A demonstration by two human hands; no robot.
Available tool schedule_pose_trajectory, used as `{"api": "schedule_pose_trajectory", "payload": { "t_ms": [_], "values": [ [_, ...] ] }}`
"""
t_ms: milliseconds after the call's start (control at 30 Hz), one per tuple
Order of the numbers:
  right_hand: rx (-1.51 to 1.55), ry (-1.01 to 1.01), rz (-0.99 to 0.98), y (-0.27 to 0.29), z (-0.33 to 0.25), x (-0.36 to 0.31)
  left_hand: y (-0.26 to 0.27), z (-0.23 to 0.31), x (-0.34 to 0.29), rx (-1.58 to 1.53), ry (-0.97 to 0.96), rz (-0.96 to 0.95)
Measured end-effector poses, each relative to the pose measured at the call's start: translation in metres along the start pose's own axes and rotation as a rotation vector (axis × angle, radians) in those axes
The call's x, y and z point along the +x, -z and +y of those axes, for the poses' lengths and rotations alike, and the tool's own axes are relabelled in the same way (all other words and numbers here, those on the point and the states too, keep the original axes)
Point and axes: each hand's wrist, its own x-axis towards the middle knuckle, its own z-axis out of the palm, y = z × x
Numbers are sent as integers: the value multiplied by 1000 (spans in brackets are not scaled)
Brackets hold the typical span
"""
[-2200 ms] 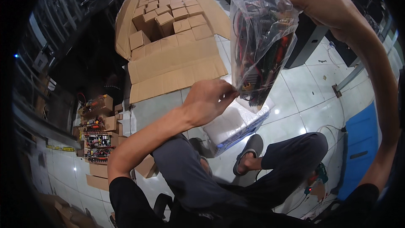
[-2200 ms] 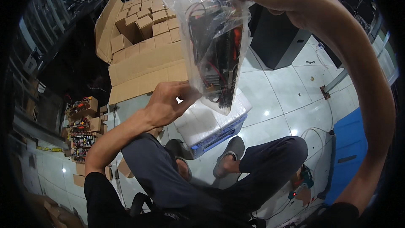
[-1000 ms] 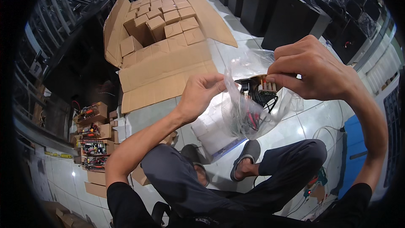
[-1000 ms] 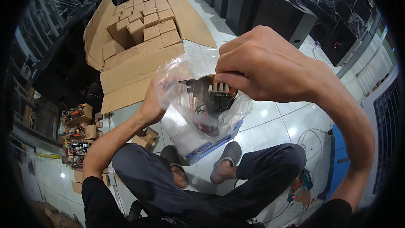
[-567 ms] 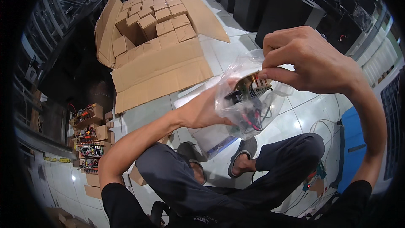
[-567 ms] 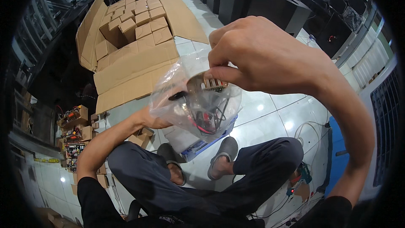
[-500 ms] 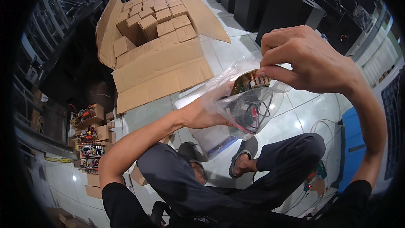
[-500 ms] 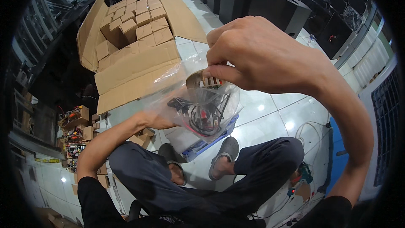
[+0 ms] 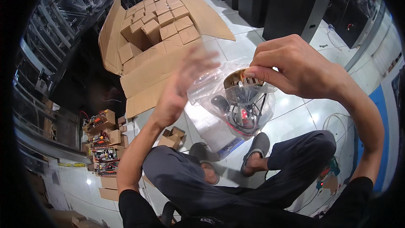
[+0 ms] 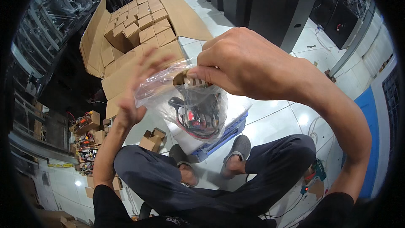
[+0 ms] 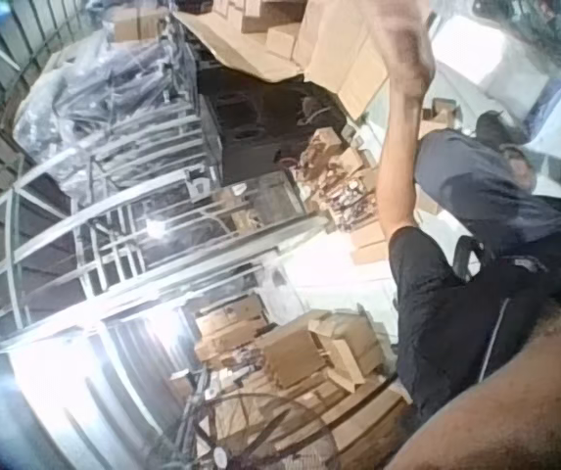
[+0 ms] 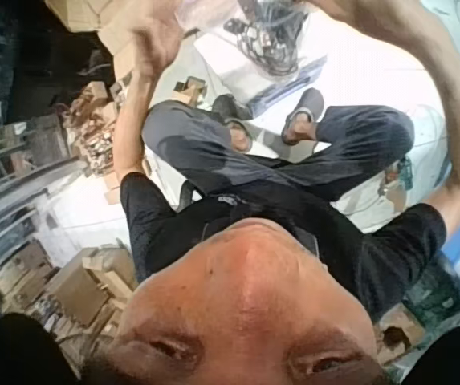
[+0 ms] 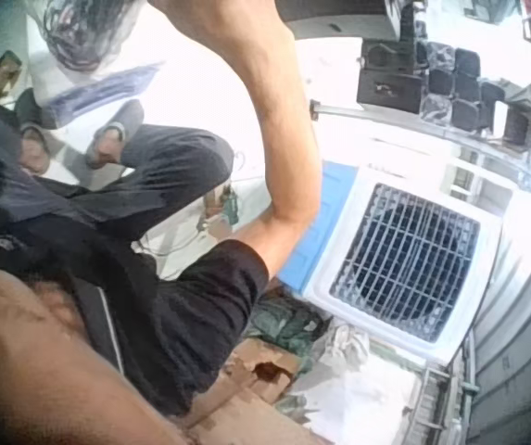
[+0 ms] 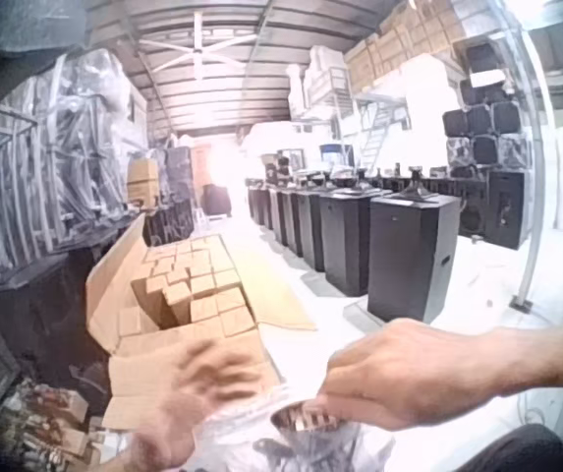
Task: The person uses a hot glue gun to apply glue to a wire and then connects the wire to a circuit board. They then place the circuit board into a plastic bag and put it into a cardboard box.
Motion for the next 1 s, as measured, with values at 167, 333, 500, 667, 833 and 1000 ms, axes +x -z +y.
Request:
{"api": "schedule_pose_trajectory", "payload": {
  "t_ms": [167,333,500,667,833,1000],
  "values": [
    [69,41,120,-12,11,-4,-13,21,8,341,-242,65],
    [208,-49,205,-23,11,-7,-20,15,6,732,-345,-86],
    [158,-180,239,-32,19,-9,-22,10,3,840,-476,-35],
    [237,-267,322,-37,16,-4,-26,11,-4,1121,-800,19],
    [206,-245,385,-47,14,-1,-27,14,-13,1298,-849,-274],
    [135,-183,374,-48,17,0,-37,12,-18,1371,-858,-250]
  ]
}}
